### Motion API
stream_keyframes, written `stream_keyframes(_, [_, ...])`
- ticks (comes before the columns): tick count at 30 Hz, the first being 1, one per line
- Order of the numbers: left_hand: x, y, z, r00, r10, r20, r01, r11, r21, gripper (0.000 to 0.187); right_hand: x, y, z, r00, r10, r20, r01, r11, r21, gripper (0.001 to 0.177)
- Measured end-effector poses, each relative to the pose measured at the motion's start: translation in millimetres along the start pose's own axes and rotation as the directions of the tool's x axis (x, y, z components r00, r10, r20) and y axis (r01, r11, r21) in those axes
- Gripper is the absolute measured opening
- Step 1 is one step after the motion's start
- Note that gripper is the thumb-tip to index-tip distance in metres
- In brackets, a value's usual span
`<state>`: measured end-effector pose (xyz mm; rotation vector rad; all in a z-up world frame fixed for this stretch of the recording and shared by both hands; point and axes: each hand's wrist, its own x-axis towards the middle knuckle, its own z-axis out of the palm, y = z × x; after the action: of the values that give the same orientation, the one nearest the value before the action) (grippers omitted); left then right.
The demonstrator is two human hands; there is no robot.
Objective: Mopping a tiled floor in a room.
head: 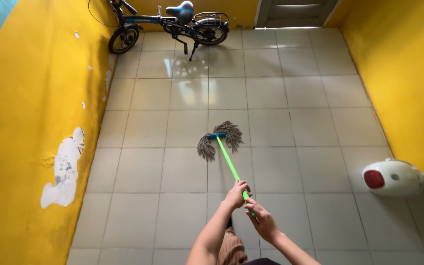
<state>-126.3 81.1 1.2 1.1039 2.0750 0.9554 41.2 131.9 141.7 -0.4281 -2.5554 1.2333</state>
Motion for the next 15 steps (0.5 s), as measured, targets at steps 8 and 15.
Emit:
stream_keyframes(8, [127.4, -25.7, -62.3, 1.0, -0.002, 0.016, 0.001, 0.997, 0.072, 0.023, 139.1, 27.3, -14.2, 0.998, -0.063, -0.022, 0.062, 0.997, -0.046, 0.017])
stream_keyframes(15, [247.4, -23.8, -95.0, 0.999, 0.004, -0.043, -0.001, 0.998, 0.07, 0.024, 242.6, 118.8, -35.1, 0.995, -0.084, -0.061, 0.087, 0.995, 0.053, 0.022])
